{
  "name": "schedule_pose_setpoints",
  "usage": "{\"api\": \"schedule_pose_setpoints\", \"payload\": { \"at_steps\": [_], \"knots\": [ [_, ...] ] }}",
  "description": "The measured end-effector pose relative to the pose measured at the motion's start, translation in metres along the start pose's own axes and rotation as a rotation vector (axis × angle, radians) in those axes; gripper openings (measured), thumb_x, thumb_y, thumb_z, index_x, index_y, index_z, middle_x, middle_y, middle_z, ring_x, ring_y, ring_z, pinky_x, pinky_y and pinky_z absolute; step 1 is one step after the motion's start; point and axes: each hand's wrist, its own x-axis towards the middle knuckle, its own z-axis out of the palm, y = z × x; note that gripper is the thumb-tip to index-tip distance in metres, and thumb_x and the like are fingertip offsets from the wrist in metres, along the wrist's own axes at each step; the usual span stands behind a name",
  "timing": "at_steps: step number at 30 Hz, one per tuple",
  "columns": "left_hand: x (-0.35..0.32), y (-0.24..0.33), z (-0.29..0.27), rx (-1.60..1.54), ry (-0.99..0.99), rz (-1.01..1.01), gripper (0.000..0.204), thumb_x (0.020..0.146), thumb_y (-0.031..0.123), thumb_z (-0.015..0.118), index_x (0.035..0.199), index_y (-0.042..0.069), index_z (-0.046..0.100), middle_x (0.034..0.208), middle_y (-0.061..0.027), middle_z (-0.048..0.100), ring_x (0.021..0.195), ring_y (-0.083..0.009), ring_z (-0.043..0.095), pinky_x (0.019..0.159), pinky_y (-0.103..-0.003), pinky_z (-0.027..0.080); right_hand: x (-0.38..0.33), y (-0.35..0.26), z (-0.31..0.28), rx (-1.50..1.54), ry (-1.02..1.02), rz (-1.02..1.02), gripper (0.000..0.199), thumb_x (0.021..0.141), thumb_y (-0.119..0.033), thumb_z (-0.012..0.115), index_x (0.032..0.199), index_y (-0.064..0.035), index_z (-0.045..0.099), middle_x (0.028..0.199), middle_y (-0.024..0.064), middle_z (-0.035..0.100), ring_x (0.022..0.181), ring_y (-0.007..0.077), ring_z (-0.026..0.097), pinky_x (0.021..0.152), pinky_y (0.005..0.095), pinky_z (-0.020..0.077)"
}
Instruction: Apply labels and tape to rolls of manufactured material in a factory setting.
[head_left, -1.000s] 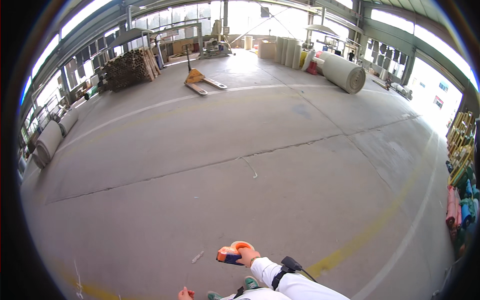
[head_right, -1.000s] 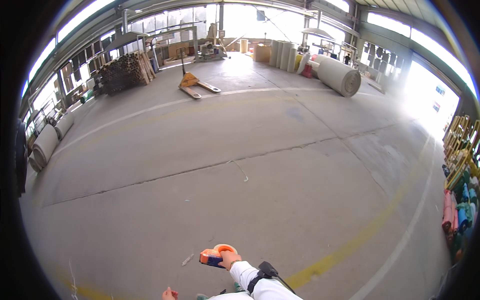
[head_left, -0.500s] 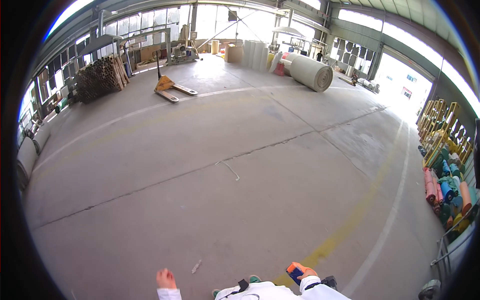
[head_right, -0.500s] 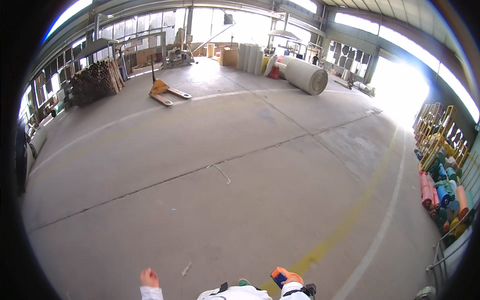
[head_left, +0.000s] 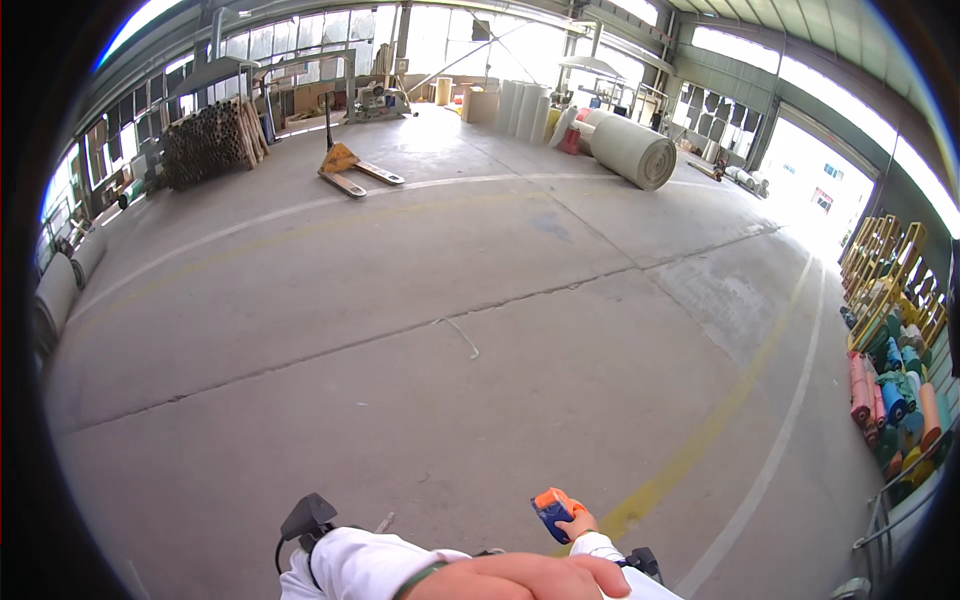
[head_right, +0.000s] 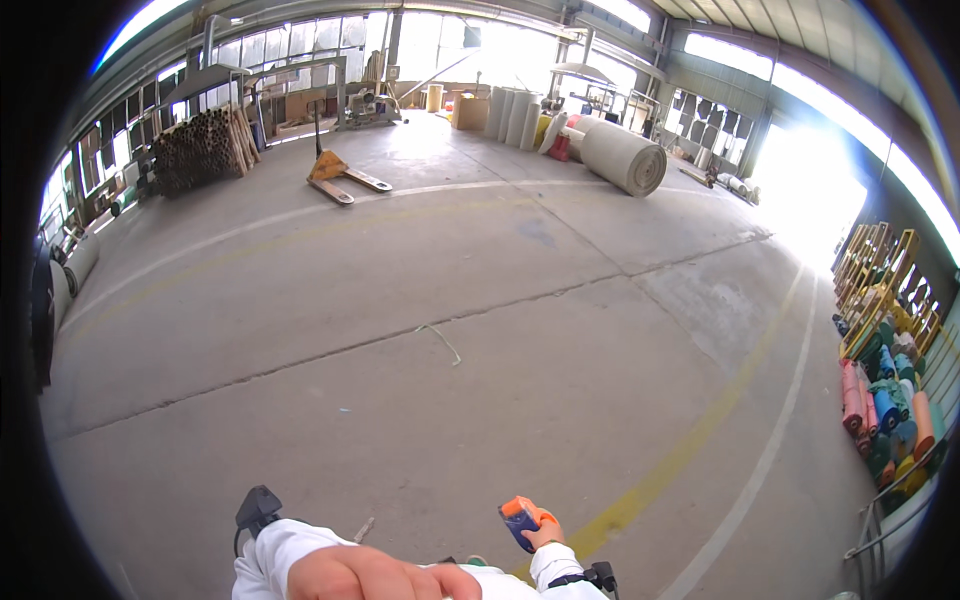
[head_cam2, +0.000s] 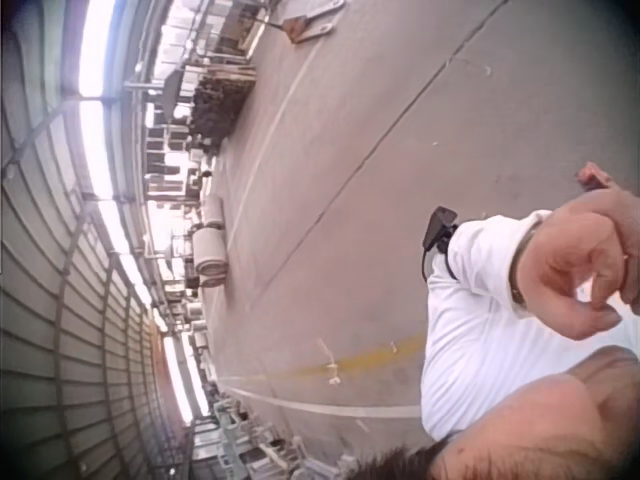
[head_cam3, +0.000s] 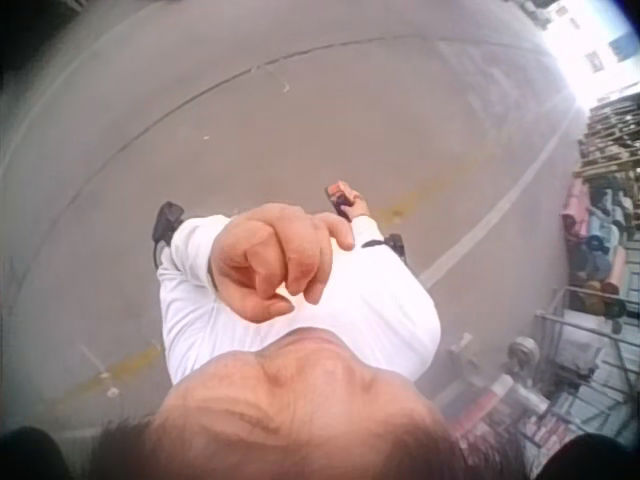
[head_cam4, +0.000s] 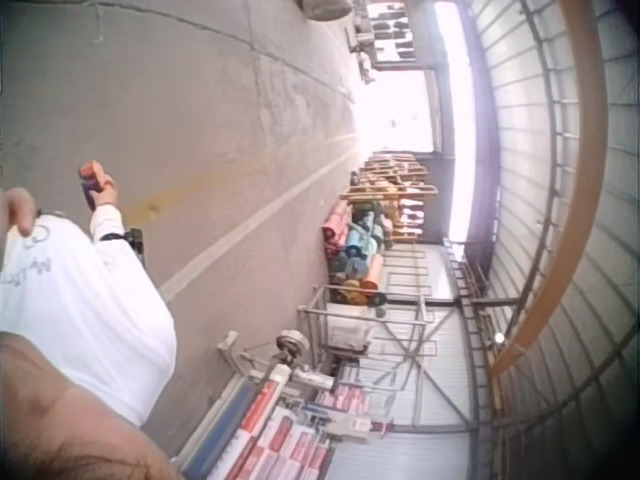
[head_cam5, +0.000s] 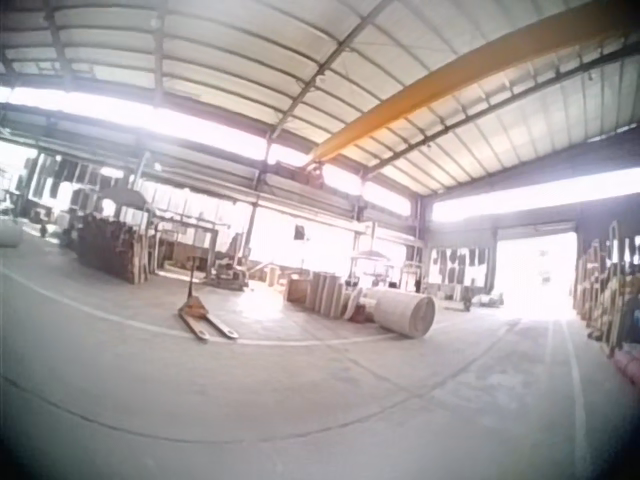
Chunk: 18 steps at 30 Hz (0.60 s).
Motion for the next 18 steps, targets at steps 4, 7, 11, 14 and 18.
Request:
{"api": "schedule_pose_setpoints", "payload": {
  "at_steps": [4,7,11,14,18],
  "knots": [
    [0.006,0.003,0.025,-0.177,0.053,-0.093,0.023,0.082,0.032,0.053,0.078,0.01,0.055,0.088,-0.0084,0.046,0.087,-0.0234,0.048,0.096,-0.046,0.022,0.007,0.024,0.025,0.067,0.028,-0.013,0.045,0.059,-0.033,0.072,0.091,-0.0041,0.062,0.09,0.0144,0.062,0.083,0.0264,0.06,0.075,0.0325,0.0456],
    [-0.006,-0.005,0.031,-0.166,0.008,-0.076,0.035,0.085,0.044,0.043,0.08,0.014,0.059,0.095,-0.0124,0.044,0.104,-0.0296,0.037,0.098,-0.052,0.011,-0.001,0.051,0.034,-0.005,0.034,-0.045,0.045,0.059,-0.031,0.073,0.094,-0.0049,0.061,0.091,0.0143,0.062,0.083,0.0267,0.06,0.076,0.0318,0.0453],
    [-0.011,-0.005,0.037,-0.121,0.073,-0.086,0.035,0.085,0.045,0.041,0.075,0.019,0.062,0.104,-0.0127,0.039,0.114,-0.0312,0.026,0.098,-0.052,0.001,-0.02,0.08,0.034,-0.011,-0.082,0.165,0.048,0.058,-0.029,0.074,0.099,-0.0076,0.06,0.095,0.012,0.061,0.087,0.0248,0.059,0.079,0.0314,0.0442],
    [-0.007,-0.009,0.04,-0.101,0.099,-0.029,0.032,0.085,0.044,0.042,0.074,0.022,0.063,0.106,-0.0109,0.038,0.115,-0.0314,0.025,0.099,-0.052,0.0,-0.021,0.107,0.039,0.015,-0.125,0.325,0.051,0.057,-0.03,0.075,0.101,-0.0099,0.059,0.097,0.0108,0.061,0.09,0.0238,0.058,0.081,0.0312,0.0435],
    [-0.01,-0.01,0.037,-0.068,0.08,-0.019,0.028,0.084,0.043,0.044,0.077,0.025,0.064,0.105,-0.0095,0.038,0.115,-0.0318,0.024,0.099,-0.052,-0.001,-0.018,0.121,0.045,0.104,-0.089,0.284,0.051,0.057,-0.029,0.075,0.101,-0.0094,0.059,0.096,0.0106,0.061,0.09,0.024,0.058,0.08,0.0313,0.0437]
  ]
}}
